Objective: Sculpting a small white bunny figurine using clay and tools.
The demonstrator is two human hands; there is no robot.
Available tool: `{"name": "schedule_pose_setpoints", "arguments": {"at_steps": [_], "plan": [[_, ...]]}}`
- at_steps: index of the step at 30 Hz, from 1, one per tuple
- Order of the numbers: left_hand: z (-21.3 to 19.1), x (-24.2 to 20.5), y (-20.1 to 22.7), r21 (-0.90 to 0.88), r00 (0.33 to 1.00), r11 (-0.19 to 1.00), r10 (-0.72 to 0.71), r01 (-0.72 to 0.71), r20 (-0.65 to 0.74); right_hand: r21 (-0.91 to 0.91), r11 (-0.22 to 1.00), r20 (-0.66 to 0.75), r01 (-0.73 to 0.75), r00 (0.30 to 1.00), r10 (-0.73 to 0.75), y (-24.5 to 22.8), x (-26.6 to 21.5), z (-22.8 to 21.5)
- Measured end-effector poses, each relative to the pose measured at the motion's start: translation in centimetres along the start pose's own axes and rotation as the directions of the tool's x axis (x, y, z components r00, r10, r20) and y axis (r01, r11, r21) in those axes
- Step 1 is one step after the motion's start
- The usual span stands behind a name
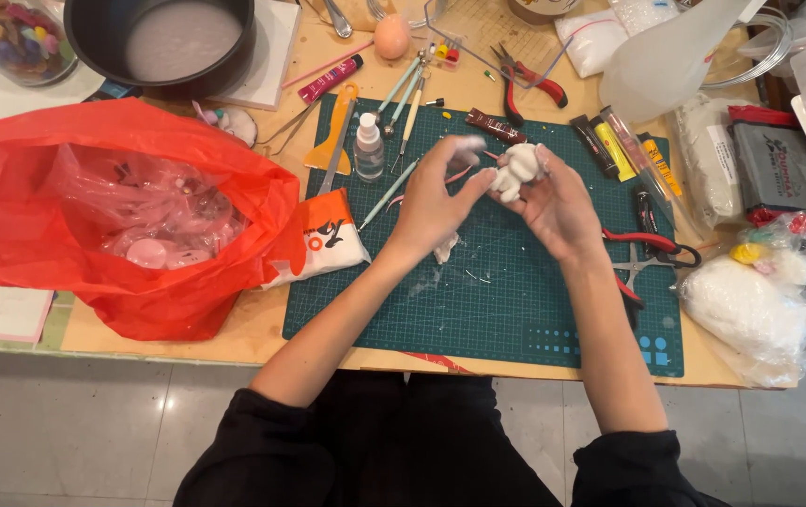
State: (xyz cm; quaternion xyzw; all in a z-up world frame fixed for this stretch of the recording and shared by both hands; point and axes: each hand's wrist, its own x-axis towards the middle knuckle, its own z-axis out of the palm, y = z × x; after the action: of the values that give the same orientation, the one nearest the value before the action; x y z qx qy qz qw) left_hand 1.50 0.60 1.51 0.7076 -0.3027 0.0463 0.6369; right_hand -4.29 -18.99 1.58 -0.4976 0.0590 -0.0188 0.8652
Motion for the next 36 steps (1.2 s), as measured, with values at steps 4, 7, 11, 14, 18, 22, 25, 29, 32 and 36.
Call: {"name": "schedule_pose_setpoints", "arguments": {"at_steps": [4, 7, 11, 14, 18, 22, 25, 29, 32, 36], "plan": [[0.3, -0.3, -0.9, -0.108, 0.998, 0.992, -0.062, 0.065, 0.027, -0.021, 1.0, 0.027, -0.004, 1.0, 0.005, 0.3, -0.3, 0.8], [0.3, -0.2, -0.7, -0.009, 1.0, 1.0, -0.026, 0.026, 0.007, -0.052, 0.999, 0.037, -0.003, 0.999, 0.005, 0.5, -0.5, 1.1], [0.6, 0.0, -3.0, -0.115, 0.993, 0.986, -0.116, 0.117, 0.02, -0.084, 0.996, 0.05, 0.007, 0.999, -0.003, 0.4, -0.6, 1.7], [0.8, -0.1, -3.7, -0.225, 0.986, 0.96, -0.158, 0.164, 0.044, -0.083, 0.996, 0.059, 0.01, 0.998, -0.005, 0.3, -0.7, 1.7], [1.1, -0.1, -3.8, -0.213, 0.99, 0.967, -0.133, 0.14, 0.051, -0.066, 0.998, 0.044, -0.002, 0.999, 0.005, 0.6, -0.7, 1.6], [0.4, -0.7, -1.8, -0.133, 0.995, 0.988, -0.082, 0.075, -0.048, -0.055, 0.998, 0.025, -0.004, 1.0, 0.005, 0.7, -0.5, 1.8], [-0.3, -1.7, 1.3, 0.17, 0.979, 0.975, 0.163, -0.141, -0.122, 0.013, 1.0, 0.001, -0.002, 1.0, 0.002, 1.1, 0.1, 0.6], [0.7, -2.7, 1.9, 0.483, 0.897, 0.767, 0.431, -0.423, 0.1, 0.199, 0.98, -0.047, -0.002, 0.999, 0.012, 2.0, 0.7, -1.7], [1.4, -3.0, 1.7, 0.554, 0.855, 0.663, 0.477, -0.502, 0.203, 0.245, 0.969, -0.076, 0.006, 0.997, 0.013, 2.0, 0.6, -1.5], [2.1, -3.8, 1.1, 0.596, 0.818, 0.578, 0.504, -0.557, 0.276, 0.2, 0.98, -0.119, 0.009, 0.993, 0.016, 0.8, -0.2, 1.2]]}}
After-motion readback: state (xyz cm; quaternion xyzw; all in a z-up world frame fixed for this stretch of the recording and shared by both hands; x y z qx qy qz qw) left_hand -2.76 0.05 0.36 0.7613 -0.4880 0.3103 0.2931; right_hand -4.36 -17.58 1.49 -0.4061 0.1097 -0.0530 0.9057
